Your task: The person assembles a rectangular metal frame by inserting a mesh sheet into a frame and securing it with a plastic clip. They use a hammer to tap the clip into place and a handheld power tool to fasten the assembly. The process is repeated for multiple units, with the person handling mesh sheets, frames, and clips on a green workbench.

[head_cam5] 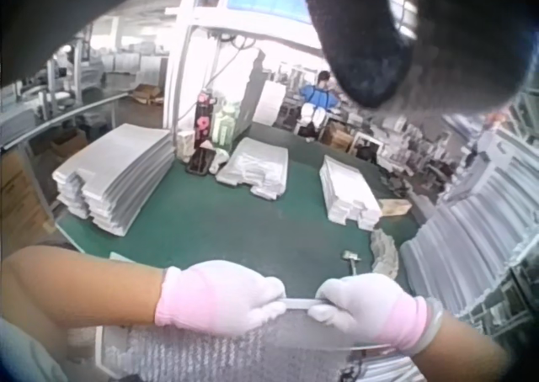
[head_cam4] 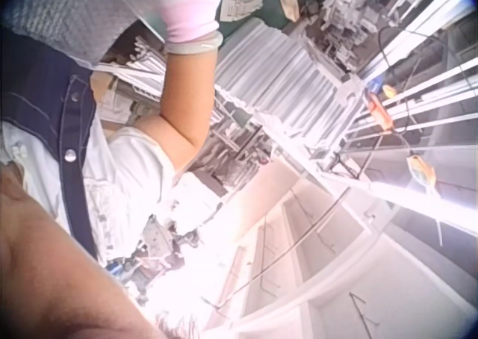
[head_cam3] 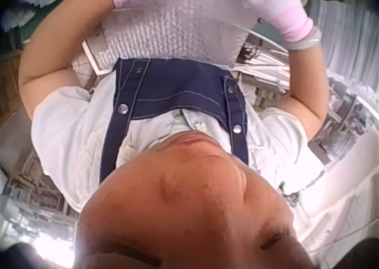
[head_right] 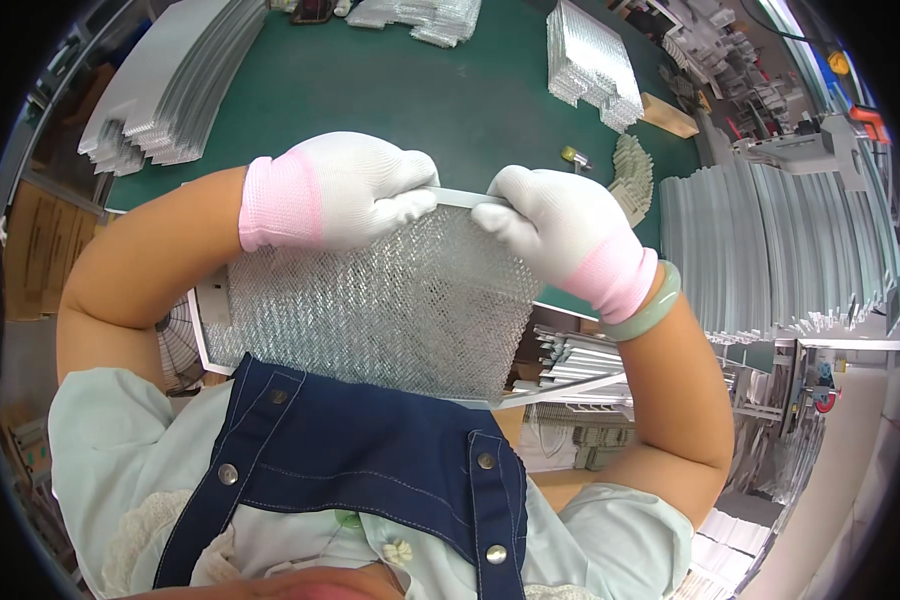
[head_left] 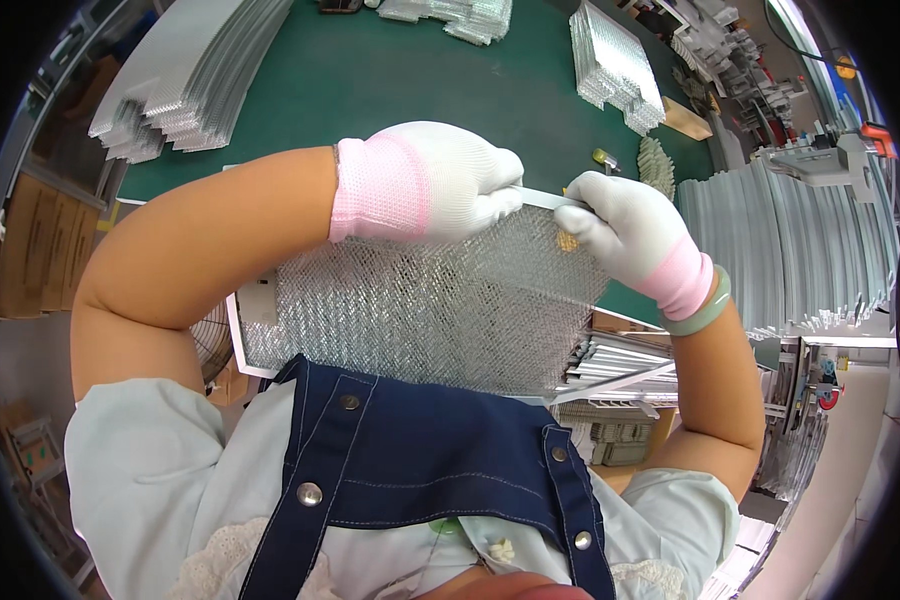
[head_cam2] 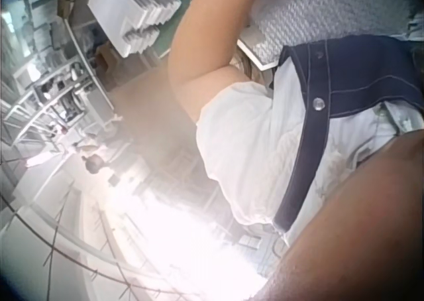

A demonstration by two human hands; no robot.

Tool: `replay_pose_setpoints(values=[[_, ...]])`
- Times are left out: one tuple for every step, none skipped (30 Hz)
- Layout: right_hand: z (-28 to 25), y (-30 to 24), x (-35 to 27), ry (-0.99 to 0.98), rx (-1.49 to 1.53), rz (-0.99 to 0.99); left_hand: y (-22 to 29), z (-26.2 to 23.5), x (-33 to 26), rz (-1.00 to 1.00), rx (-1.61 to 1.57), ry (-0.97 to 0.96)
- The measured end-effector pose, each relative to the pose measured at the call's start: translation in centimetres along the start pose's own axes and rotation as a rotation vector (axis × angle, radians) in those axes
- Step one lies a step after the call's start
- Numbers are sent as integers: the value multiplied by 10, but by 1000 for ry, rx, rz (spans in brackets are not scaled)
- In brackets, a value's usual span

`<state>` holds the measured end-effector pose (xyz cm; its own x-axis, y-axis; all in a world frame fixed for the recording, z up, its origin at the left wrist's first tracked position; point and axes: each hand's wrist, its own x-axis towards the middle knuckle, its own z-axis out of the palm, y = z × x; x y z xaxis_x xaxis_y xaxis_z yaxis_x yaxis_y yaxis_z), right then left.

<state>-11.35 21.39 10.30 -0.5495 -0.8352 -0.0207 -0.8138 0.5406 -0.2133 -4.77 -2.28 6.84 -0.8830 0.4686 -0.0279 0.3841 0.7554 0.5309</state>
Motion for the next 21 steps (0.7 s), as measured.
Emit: replay_pose_setpoints(values=[[-3, 1, -1, 9, 58, -2, -1, -1, 0, 7, -8, 20], [-3, 0, -2, 28, 60, -1, -3, 0, -2, 10, -17, 39], [-3, 0, -3, 47, 62, 2, -3, -1, -2, 13, -26, 57], [-3, -1, -5, 67, 63, 5, -1, -4, 1, 6, -4, 9], [3, 1, -8, 106, 87, 17, 5, -11, 9, 6, 18, -45], [3, -1, -6, 80, 165, 63, 11, -13, 12, -20, 37, -91], [1, -4, -4, 54, 243, 110, 13, -11, 18, -37, -88, -94], [-2, -7, -4, 36, 311, 172, 14, -12, 26, -35, -210, -97], [0, -8, -7, 135, 416, 241, 15, -15, 30, -9, -243, -125], [6, -10, -14, 236, 521, 310, 14, -15, 30, -2, -228, -130], [9, -10, -19, 336, 630, 377, 13, -13, 31, 0, -213, -137], [7, -9, -23, 245, 749, 468, 11, -12, 31, 2, -198, -145], [3, -6, -27, 151, 867, 559, 8, -13, 32, 20, -194, -141], [1, -6, -32, 51, 987, 641, 5, -15, 29, 30, -189, -135], [19, -3, -38, 82, 1288, 596, 3, -16, 33, 62, -185, -140], [30, -9, -45, 176, 1417, 598, 5, -16, 36, 70, -199, -154], [36, -12, -47, 237, 1366, 607, 6, -16, 38, 67, -212, -162], [40, -14, -49, 297, 1314, 615, 6, -16, 39, 63, -224, -170], [43, -16, -50, 328, 1371, 604, 5, -12, 41, 83, -267, -160], [45, -18, -49, 360, 1428, 589, 4, -6, 43, 103, -307, -149], [46, -20, -49, 392, 1485, 573, 3, -4, 45, 122, -347, -137]])
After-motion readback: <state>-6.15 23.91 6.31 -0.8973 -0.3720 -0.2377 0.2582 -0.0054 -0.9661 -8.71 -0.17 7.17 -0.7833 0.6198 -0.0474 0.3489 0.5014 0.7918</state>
